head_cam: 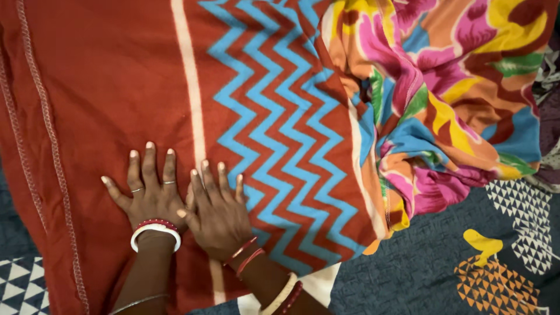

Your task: The person folds a large colorful patterned cloth on a bed. They smooth the fabric, fold it in half, and then fold it again into a smaller rectangle, adjusting the edges to align them neatly.

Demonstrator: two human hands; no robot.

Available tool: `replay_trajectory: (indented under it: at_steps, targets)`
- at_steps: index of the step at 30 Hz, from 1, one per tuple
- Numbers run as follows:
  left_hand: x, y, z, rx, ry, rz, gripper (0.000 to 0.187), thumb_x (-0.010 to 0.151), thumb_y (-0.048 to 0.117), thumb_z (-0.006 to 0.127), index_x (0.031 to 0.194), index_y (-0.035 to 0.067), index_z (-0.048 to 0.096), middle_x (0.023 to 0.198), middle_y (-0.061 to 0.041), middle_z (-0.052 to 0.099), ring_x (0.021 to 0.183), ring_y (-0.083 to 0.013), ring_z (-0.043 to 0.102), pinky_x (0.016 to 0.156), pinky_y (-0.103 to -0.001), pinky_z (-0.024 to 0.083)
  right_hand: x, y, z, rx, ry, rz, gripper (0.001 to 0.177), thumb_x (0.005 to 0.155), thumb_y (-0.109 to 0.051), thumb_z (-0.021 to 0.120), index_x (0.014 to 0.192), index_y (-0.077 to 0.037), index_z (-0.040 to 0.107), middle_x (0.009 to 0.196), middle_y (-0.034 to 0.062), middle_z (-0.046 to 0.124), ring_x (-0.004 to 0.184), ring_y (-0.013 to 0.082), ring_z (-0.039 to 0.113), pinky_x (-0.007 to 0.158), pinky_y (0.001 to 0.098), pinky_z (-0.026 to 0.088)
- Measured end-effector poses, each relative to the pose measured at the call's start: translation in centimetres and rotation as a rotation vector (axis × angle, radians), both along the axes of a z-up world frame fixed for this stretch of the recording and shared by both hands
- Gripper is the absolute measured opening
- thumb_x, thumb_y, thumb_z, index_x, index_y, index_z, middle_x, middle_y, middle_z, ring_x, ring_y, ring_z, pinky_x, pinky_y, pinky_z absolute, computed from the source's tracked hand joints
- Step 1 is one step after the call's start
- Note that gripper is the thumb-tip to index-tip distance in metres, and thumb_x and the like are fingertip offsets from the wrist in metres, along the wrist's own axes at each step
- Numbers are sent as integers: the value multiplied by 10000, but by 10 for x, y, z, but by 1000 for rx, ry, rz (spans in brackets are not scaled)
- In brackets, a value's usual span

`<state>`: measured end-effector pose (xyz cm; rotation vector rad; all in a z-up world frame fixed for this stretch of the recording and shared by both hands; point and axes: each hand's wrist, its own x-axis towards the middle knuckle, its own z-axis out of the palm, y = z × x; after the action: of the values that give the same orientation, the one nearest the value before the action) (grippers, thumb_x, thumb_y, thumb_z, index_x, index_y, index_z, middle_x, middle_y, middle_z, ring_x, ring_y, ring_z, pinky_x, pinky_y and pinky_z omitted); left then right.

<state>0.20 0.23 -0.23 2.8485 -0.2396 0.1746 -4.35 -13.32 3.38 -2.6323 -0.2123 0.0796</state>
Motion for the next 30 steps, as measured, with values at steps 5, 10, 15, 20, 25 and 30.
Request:
replay_trajectory:
  at_steps: [5,10,15,20,25,30]
  targets:
    - [-3,-2,4,4,-10,-1,695,994,532,495,1571,145,502,1729,-101,300,1636,-331,169,1231,-771,-18,7,-58,-17,-212,19,67,685,1011,-487,405,1582,-113,341,1674,120,248,1535,343,218,1178,708,121]
    - [-2,-2,8,1,-30,-12,690,1017,531,486,1579,132,499,1728,-116,301,1632,-346,177,1230,-775,-18,10,-165,-25,-336,33,-115,689,1030,-503,426,1606,-150,294,1697,97,209,1560,334,180,1169,721,110]
    - [-5,-4,11,-35,-26,-15,687,1012,530,476,1561,118,499,1721,-130,304,1628,-357,177,1230,-776,-24,-3,-265,-17,-382,22,-209,695,1024,-467,445,1599,-102,308,1684,144,229,1546,380,178,1191,671,138]
    - [-6,-7,12,-43,-12,-9,683,1003,535,454,1532,104,481,1726,-137,303,1640,-360,171,1226,-777,-44,-19,-305,-25,-314,-68,-292,676,1049,-444,417,1587,-42,338,1685,200,234,1545,479,142,1242,567,166]
    - [-5,-10,22,20,16,27,722,981,551,420,1560,121,458,1732,-131,261,1629,-344,133,1219,-779,-65,-30,-274,-37,-511,-126,-395,724,1133,-457,339,1599,95,309,1662,285,255,1590,469,154,1320,569,172]
    - [-15,-65,26,0,55,241,767,1003,481,370,1610,12,347,1772,-172,126,1646,-363,20,1131,-810,-92,-48,-202,-31,-295,93,-503,801,1022,-548,379,1562,35,276,1640,270,222,1526,448,121,1157,703,94]
